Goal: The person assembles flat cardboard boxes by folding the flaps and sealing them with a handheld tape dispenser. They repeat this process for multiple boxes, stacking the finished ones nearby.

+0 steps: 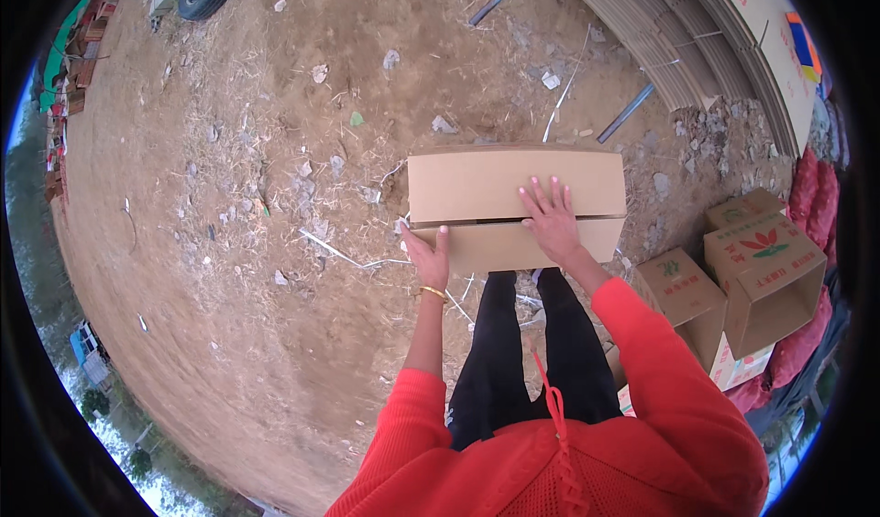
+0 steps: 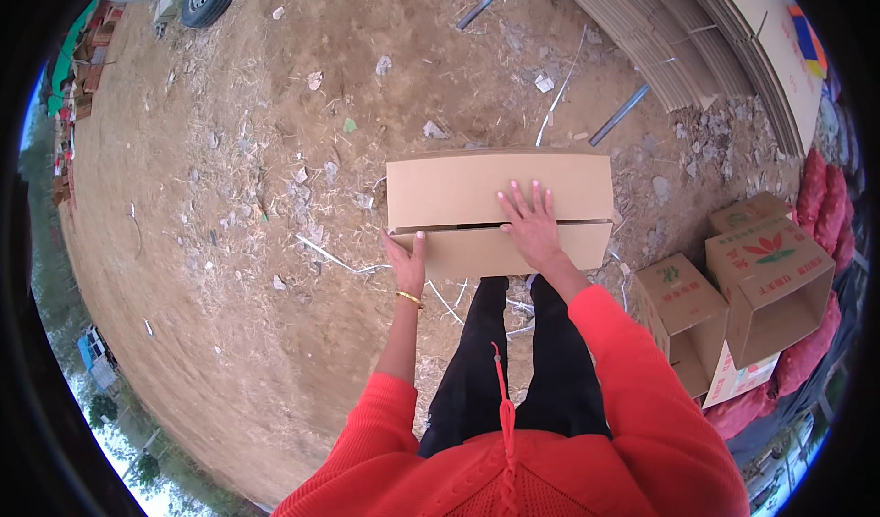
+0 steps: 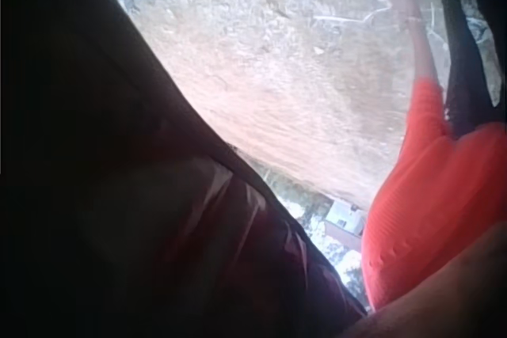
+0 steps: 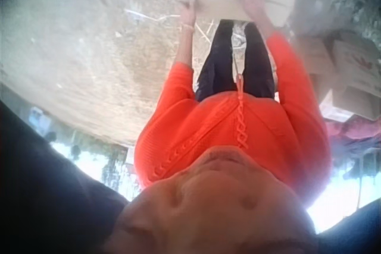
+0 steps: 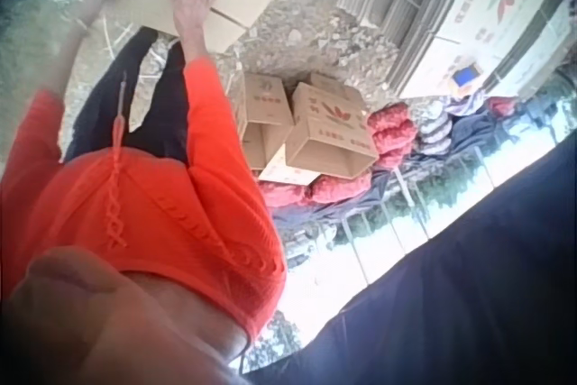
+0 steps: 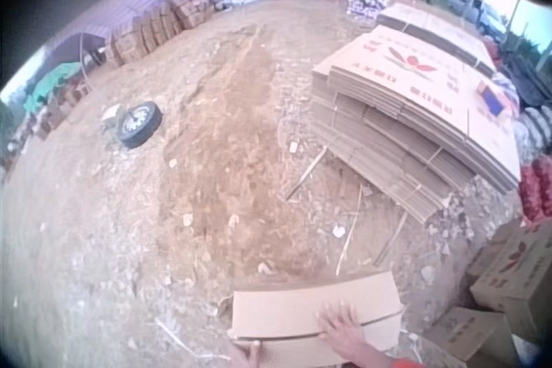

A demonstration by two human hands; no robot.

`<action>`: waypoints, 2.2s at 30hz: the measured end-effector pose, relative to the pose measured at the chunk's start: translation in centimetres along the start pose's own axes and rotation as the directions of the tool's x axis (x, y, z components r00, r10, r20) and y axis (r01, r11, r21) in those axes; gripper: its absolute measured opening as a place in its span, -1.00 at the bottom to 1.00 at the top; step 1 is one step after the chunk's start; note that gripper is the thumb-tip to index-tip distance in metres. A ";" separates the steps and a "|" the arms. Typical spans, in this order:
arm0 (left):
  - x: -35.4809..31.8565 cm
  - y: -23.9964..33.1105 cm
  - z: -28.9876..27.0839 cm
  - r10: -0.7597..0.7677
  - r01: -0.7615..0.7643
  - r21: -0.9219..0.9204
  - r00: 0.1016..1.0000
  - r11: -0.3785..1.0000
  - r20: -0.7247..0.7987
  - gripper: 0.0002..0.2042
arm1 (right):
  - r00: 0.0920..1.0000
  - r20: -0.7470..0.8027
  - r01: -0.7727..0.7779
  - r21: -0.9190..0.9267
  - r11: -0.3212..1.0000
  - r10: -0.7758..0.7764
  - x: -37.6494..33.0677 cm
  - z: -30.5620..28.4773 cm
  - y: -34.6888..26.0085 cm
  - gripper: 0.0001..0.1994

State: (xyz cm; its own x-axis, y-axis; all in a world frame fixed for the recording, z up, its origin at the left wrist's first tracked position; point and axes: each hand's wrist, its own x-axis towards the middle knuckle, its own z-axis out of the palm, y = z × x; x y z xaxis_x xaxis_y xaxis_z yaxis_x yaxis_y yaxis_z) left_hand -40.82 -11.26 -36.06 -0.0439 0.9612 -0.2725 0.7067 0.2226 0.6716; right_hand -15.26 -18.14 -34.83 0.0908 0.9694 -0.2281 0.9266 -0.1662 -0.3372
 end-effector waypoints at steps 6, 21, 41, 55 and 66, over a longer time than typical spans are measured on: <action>3.4 2.2 1.2 0.102 -0.100 0.024 0.983 0.995 -0.155 -0.19 | 1.000 -0.019 0.012 -0.008 1.000 -0.012 -0.1 1.0 0.2 -0.40; 4.4 0.3 2.4 0.141 -0.113 0.193 0.980 0.975 -0.138 -0.40 | 0.997 0.078 -0.008 -0.050 0.999 0.011 0.2 2.7 0.1 -0.35; 4.0 2.3 1.8 0.106 -0.099 0.075 0.990 0.992 -0.090 -0.22 | 0.999 0.052 0.009 0.056 0.998 -0.012 0.4 2.1 1.5 -0.31; -0.2 4.7 7.1 0.068 -0.132 0.604 0.990 0.786 0.128 0.20 | 0.999 -0.010 0.035 0.078 0.996 -0.034 0.5 3.8 2.6 -0.29; -0.4 3.1 9.8 0.034 -0.028 0.613 0.999 0.789 0.002 0.27 | 0.987 0.078 0.115 0.240 0.964 -0.137 0.4 -0.4 4.8 -0.27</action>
State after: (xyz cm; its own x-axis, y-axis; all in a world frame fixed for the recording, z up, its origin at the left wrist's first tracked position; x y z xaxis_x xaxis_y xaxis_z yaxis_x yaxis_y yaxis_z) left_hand -31.66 -12.57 -40.66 -0.0185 0.9679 -0.2508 0.9922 0.0488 0.1150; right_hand -10.63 -18.46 -36.17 -0.0660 0.9658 -0.2506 0.8159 -0.0924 -0.5708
